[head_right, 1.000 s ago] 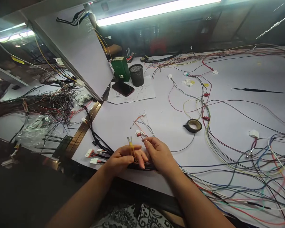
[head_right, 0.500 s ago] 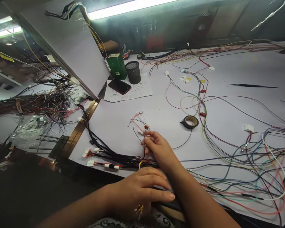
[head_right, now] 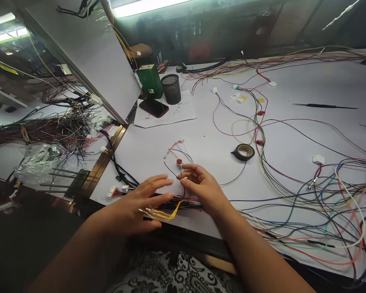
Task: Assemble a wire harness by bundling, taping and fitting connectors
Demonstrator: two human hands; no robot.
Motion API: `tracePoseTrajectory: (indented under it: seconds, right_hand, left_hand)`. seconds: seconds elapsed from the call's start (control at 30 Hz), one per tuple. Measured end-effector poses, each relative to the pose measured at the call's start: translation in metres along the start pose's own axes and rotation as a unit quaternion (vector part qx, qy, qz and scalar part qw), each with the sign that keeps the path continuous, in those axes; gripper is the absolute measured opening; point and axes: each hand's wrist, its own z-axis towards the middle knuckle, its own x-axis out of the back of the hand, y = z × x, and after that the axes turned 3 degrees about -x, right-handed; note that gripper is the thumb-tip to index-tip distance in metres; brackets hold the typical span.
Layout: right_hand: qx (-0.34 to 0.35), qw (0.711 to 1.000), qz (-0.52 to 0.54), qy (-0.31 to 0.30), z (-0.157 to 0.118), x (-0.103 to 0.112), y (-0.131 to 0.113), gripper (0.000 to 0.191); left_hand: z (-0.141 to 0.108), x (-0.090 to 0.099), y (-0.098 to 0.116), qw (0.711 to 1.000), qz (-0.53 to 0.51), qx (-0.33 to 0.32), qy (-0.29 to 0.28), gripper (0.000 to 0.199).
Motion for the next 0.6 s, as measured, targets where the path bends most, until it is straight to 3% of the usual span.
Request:
tracePoseTrajectory:
  seconds: [0.1, 0.2, 0.27, 0.33, 0.4, 0.5, 0.6]
  right_hand:
    - [-0.002, 0.998, -0.047, -0.029, -0.003, -0.003, 0.000, 0.045]
    - [0.019, 0.993, -0.102, -0.059, -0.006, -0.007, 0.000, 0.034]
    - [0.033, 0.989, -0.123, -0.076, -0.006, -0.008, 0.001, 0.027]
    - [0.041, 0.988, -0.133, -0.065, -0.005, -0.008, 0.002, 0.028]
    - [0.053, 0.989, -0.135, -0.010, -0.002, -0.006, 0.005, 0.035]
    - [0.066, 0.987, -0.125, 0.079, 0.004, -0.001, 0.010, 0.050]
    - [0.105, 0.975, -0.160, 0.114, 0.007, 0.002, 0.012, 0.051]
  left_hand:
    - [0.002, 0.008, -0.014, 0.981, -0.037, 0.124, 0.143, 0.052]
    - [0.017, 0.001, -0.029, 0.902, -0.257, 0.220, 0.270, 0.051]
    - [0.030, -0.008, -0.035, 0.848, -0.402, 0.235, 0.252, 0.049]
    - [0.041, -0.017, -0.037, 0.818, -0.485, 0.226, 0.212, 0.040]
    - [0.048, -0.024, -0.039, 0.801, -0.501, 0.225, 0.238, 0.032]
    - [0.050, -0.032, -0.045, 0.769, -0.473, 0.243, 0.356, 0.026]
    - [0.047, -0.038, -0.053, 0.756, -0.408, 0.236, 0.454, 0.019]
